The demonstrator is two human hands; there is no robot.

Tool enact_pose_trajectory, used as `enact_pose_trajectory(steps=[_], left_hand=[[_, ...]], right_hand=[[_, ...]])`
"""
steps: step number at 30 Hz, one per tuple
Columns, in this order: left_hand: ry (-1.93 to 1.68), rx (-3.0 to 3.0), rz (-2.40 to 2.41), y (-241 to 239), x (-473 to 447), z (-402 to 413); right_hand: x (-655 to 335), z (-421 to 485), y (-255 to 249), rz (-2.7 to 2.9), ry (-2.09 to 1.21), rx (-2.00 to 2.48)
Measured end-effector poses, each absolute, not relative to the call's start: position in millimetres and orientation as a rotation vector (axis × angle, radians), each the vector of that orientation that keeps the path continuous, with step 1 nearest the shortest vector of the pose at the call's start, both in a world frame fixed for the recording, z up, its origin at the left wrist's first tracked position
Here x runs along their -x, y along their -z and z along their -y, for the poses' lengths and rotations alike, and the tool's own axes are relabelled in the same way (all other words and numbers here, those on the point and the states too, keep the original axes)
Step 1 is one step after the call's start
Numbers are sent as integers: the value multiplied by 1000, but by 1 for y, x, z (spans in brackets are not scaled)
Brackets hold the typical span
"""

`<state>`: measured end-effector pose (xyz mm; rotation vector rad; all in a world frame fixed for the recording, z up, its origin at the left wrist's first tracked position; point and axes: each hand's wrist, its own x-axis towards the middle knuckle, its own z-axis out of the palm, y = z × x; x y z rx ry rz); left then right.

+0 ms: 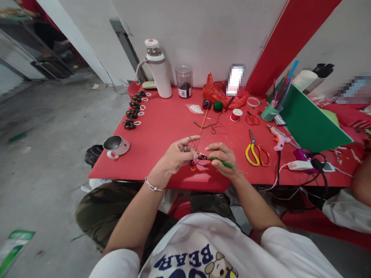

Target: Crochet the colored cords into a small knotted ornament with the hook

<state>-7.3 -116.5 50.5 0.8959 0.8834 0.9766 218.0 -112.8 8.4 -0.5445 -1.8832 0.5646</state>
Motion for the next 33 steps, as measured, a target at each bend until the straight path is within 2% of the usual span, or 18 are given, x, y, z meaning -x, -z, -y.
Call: enact_pose_trajectory(steps=[8, 12, 17, 21, 27, 33], left_hand=[[-883, -945, -861, -57, 7, 114], [-1022, -1048, -924, -54, -9, 119], [-1311, -1107, -1140, -42, -39, 128], [-1375, -977, -1089, -40, -48, 132], [-1098, -721, -844, -54, -23, 129], [-846, -733, -730, -53, 4, 122]], right_hand=[[-225, 115, -19, 1840, -765, 628], [-205, 122, -11, 1667, -823, 693], [-175, 130, 1, 1463, -487, 918], [-168, 130, 7, 1421, -307, 948], [-179, 128, 6, 1499, -464, 759], [-203, 121, 5, 1700, -558, 674]])
